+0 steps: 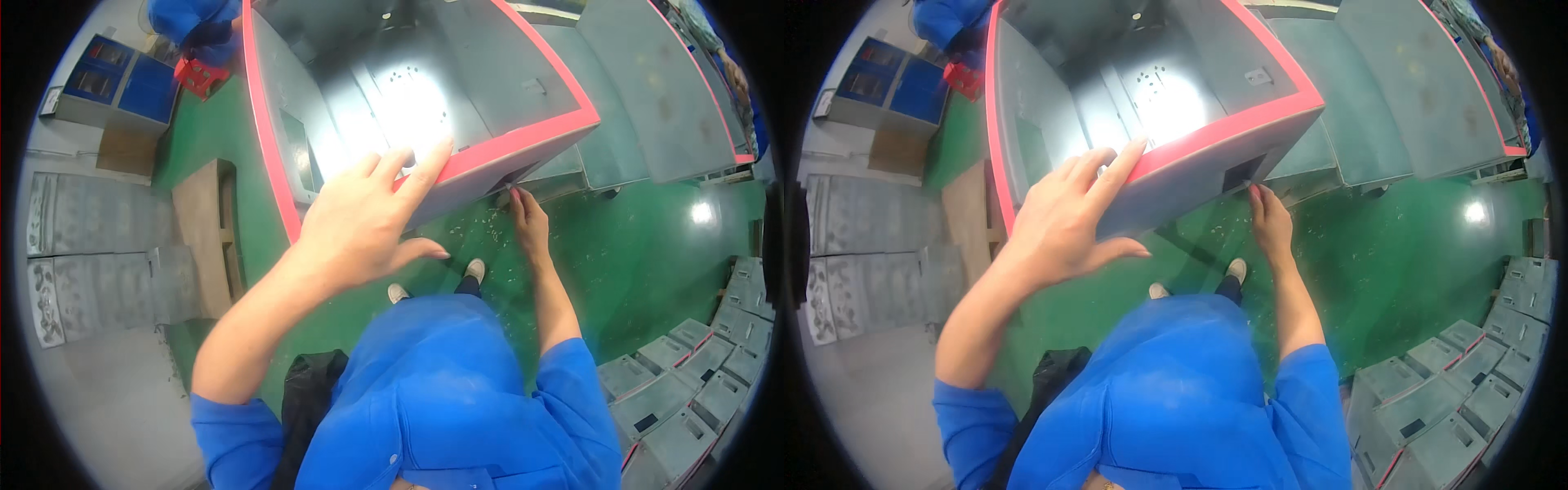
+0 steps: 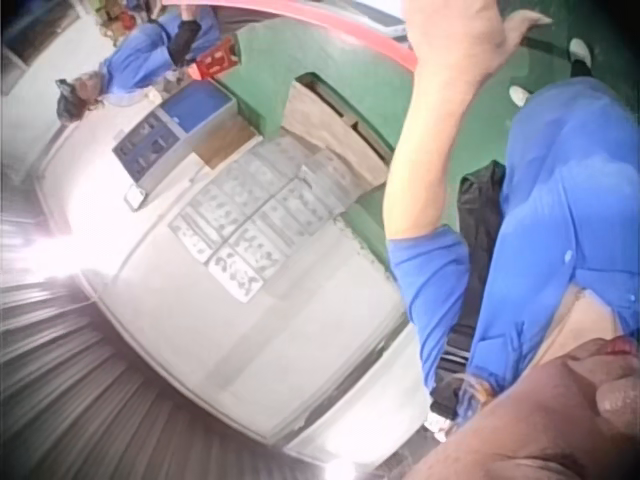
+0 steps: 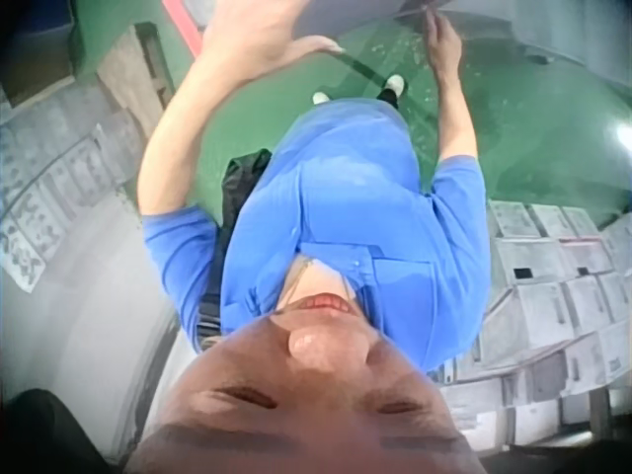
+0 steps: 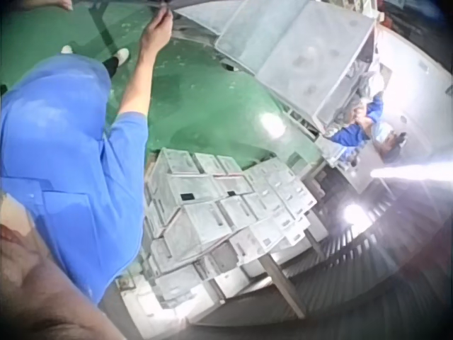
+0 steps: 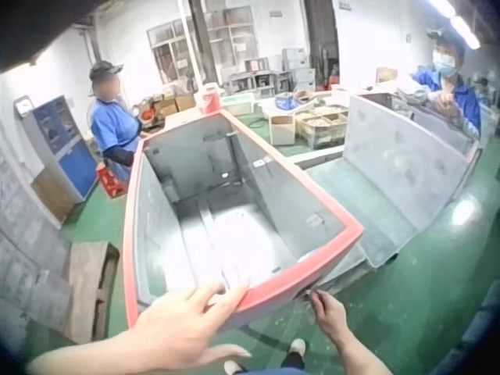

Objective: Applying and trimming red and grey protective tape or film to the edges and openings of a metal enclosure.

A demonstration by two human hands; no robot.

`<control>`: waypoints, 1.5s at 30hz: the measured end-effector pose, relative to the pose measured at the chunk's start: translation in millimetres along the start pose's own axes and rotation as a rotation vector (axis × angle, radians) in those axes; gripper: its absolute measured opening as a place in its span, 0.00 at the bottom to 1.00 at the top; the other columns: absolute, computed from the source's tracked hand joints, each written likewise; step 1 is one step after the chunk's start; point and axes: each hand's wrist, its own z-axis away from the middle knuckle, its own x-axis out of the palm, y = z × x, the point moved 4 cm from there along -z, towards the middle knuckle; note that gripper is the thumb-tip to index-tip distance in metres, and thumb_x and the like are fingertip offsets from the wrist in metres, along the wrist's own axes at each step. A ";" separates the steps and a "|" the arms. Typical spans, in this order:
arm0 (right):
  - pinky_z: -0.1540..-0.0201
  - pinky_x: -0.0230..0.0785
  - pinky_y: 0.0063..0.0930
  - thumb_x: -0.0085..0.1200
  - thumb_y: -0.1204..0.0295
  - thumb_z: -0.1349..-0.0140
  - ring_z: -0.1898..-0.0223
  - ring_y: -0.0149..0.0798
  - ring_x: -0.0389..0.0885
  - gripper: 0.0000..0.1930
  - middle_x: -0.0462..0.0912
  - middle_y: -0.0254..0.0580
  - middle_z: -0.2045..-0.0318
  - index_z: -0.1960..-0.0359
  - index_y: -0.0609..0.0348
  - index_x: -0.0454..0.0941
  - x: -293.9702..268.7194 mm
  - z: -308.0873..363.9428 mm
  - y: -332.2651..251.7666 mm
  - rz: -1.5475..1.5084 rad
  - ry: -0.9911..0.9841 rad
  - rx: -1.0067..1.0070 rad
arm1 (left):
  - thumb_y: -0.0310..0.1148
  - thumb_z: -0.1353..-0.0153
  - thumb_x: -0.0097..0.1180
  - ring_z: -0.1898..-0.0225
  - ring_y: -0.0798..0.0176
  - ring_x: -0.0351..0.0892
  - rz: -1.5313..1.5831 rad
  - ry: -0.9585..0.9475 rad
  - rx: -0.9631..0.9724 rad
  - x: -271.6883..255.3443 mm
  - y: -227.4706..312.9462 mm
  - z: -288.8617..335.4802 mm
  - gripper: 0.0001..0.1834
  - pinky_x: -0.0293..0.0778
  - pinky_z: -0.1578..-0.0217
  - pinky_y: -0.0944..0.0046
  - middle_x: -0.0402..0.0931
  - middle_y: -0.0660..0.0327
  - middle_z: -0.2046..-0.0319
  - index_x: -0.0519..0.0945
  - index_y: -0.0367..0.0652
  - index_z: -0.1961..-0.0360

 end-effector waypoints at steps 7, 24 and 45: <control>0.74 0.69 0.41 0.41 0.64 0.36 0.72 0.50 0.78 0.09 0.79 0.44 0.73 0.65 0.55 0.67 6.2 5.8 -1.4 0.494 0.027 -0.018 | 0.44 0.67 0.69 0.58 0.49 0.68 0.018 -0.016 0.129 -0.3 -8.6 -8.1 0.51 0.64 0.55 0.56 0.66 0.52 0.51 0.59 0.47 0.38; 0.81 0.69 0.38 0.40 0.69 0.38 0.76 0.49 0.78 0.07 0.74 0.43 0.75 0.59 0.55 0.64 3.6 37.4 -7.5 0.728 -0.062 0.004 | 0.48 0.64 0.68 0.48 0.41 0.65 0.209 -0.100 0.089 6.2 -14.2 -6.7 0.52 0.65 0.49 0.52 0.62 0.45 0.46 0.57 0.45 0.38; 0.77 0.72 0.41 0.39 0.70 0.38 0.77 0.50 0.79 0.07 0.75 0.47 0.74 0.61 0.58 0.64 16.4 -6.0 -17.7 0.772 -0.130 -0.055 | 0.44 0.65 0.69 0.51 0.43 0.68 0.234 -0.088 0.065 6.5 -16.2 -8.8 0.51 0.68 0.52 0.53 0.66 0.49 0.47 0.58 0.49 0.38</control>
